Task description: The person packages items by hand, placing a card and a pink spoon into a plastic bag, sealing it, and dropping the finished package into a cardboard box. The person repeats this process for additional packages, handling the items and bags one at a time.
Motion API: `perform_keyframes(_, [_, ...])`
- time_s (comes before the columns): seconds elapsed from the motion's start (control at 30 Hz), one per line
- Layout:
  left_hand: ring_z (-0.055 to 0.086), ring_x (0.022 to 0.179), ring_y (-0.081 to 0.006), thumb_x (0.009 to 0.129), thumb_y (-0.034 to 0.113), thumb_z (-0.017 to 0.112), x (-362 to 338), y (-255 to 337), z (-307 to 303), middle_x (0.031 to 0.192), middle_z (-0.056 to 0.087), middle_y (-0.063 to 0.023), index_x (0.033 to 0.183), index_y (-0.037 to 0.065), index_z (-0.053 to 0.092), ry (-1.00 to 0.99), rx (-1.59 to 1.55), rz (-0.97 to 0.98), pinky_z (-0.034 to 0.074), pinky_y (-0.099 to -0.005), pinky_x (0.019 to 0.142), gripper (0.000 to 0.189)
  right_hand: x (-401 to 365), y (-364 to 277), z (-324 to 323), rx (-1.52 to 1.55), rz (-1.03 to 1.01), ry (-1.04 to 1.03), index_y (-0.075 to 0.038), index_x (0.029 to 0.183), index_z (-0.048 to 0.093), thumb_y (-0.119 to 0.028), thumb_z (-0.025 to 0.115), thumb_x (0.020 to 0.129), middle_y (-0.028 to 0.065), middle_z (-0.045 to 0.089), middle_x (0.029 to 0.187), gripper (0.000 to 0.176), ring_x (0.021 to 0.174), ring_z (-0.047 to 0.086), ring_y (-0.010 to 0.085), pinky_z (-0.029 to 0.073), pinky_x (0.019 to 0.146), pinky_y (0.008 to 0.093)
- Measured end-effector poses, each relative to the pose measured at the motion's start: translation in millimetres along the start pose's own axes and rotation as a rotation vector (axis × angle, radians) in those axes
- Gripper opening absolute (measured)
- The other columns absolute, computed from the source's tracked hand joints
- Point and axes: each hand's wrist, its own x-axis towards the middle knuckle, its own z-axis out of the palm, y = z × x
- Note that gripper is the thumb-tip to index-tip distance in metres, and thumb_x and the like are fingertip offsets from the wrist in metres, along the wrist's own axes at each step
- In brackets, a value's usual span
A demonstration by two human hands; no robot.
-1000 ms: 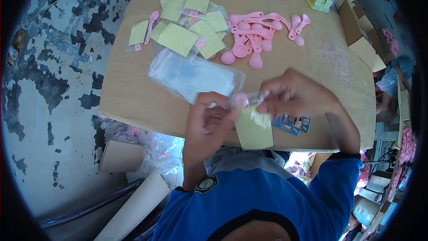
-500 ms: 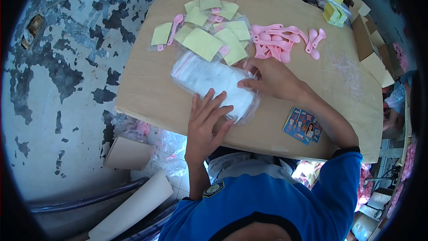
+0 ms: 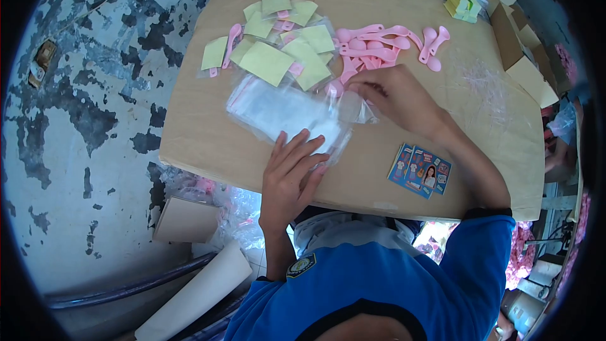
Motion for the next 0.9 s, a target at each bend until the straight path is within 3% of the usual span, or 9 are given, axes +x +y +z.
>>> perform_keyframes(0.07, [0.055, 0.121, -0.0316, 0.077, 0.008, 0.068, 0.3, 4.7, 2.8, 0.118, 0.066, -0.0088, 0.093, 0.006, 0.072, 0.022, 0.009, -0.003, 0.028, -0.053, 0.111, 0.017, -9.8, -14.2, -20.7, 0.192, 0.12, -0.002, -0.002, 0.104, 0.067, -0.015, 0.056, 0.095, 0.0066, 0.063, 0.074, 0.019, 0.064, 0.059, 0.0126, 0.045, 0.058, 0.0273])
perform_keyframes(0.1, [0.054, 0.123, -0.0285, 0.078, 0.015, 0.074, -0.2, 3.8, 6.2, 0.123, 0.063, -0.01, 0.108, 0.004, 0.067, 0.015, -0.096, 0.083, 0.032, -0.0497, 0.11, 0.033, -16.1, -26.0, -30.9, 0.328, 0.207, -0.014, -0.002, 0.105, 0.067, -0.014, 0.056, 0.095, 0.005, 0.061, 0.073, 0.019, 0.064, 0.057, 0.0099, 0.044, 0.058, 0.0254])
perform_keyframes(0.17, [0.053, 0.123, -0.0304, 0.085, 0.016, 0.066, 2.2, 35.4, 25.9, 0.126, 0.06, -0.0139, 0.116, 0.0, 0.062, 0.075, -0.915, -0.173, 0.031, -0.0504, 0.11, 0.035, -32.8, -50.1, -43.3, 0.598, 0.381, -0.041, -0.001, 0.106, 0.065, -0.013, 0.056, 0.096, 0.0018, 0.058, 0.072, 0.018, 0.065, 0.052, 0.0045, 0.042, 0.056, 0.0217])
perform_keyframes(0.27, [0.056, 0.119, -0.0335, 0.1, 0.025, 0.048, 17.2, 73.3, 55.7, 0.125, 0.058, -0.0208, 0.129, -0.006, 0.046, 0.095, -1.424, -0.484, 0.041, -0.0449, 0.103, 0.043, -63.0, -56.7, -41.2, 0.621, 0.337, -0.136, -0.001, 0.11, 0.062, -0.017, 0.062, 0.093, 0.0027, 0.062, 0.073, 0.023, 0.054, 0.053, 0.0135, 0.046, 0.055, 0.0267])
perform_keyframes(0.37, [0.059, 0.113, -0.0327, 0.101, 0.023, 0.046, 28.9, 66.4, 74.2, 0.119, 0.059, -0.022, 0.129, -0.007, 0.044, 0.056, -1.395, -0.502, 0.047, -0.0415, 0.098, 0.042, -89.9, -48.3, -58.2, 0.233, 0.36, -0.279, -0.003, 0.113, 0.06, -0.017, 0.066, 0.09, 0.0051, 0.061, 0.073, 0.028, 0.054, 0.054, 0.0183, 0.047, 0.056, 0.0283])
perform_keyframes(0.43, [0.062, 0.109, -0.0301, 0.1, 0.019, 0.049, 37.3, 61.6, 77.9, 0.115, 0.06, -0.022, 0.129, -0.008, 0.044, 0.086, -1.511, -0.545, 0.05, -0.0404, 0.095, 0.04, -119.5, -19.0, -66.4, -0.209, 0.092, -0.24, -0.005, 0.112, 0.059, -0.017, 0.07, 0.086, 0.0069, 0.06, 0.072, 0.032, 0.057, 0.057, 0.0206, 0.049, 0.057, 0.0288])
perform_keyframes(0.5, [0.063, 0.106, -0.0293, 0.099, 0.017, 0.05, 41.9, 67.1, 79.2, 0.116, 0.06, -0.0223, 0.128, -0.008, 0.044, 0.085, -1.439, -0.554, 0.052, -0.0399, 0.094, 0.039, -138.8, -4.3, -64.5, -0.355, 0.038, -0.223, -0.006, 0.113, 0.058, -0.018, 0.074, 0.082, 0.0079, 0.06, 0.072, 0.037, 0.062, 0.059, 0.0226, 0.049, 0.06, 0.0298])
perform_keyframes(0.67, [0.066, 0.101, -0.0282, 0.1, 0.017, 0.05, 43.9, 66.1, 81.3, 0.12, 0.059, -0.023, 0.126, -0.006, 0.047, 0.08, -1.394, -0.593, 0.054, -0.0406, 0.091, 0.035, -141.2, -5.1, -68.9, 0.084, 0.577, -0.258, -0.003, 0.105, 0.062, -0.019, 0.077, 0.077, 0.0108, 0.06, 0.072, 0.036, 0.067, 0.061, 0.026, 0.047, 0.064, 0.0328])
perform_keyframes(0.9, [0.067, 0.099, -0.0282, 0.1, 0.017, 0.051, 34.2, 54.1, 84.1, 0.104, 0.068, -0.0157, 0.113, -0.001, 0.056, 0.225, -1.446, -0.546, 0.055, -0.0415, 0.088, 0.024, -133.6, 1.9, -58.8, 0.115, 0.399, 0.025, 0.001, 0.091, 0.067, -0.013, 0.069, 0.086, 0.0141, 0.066, 0.076, 0.015, 0.065, 0.064, 0.0217, 0.049, 0.061, 0.0329])
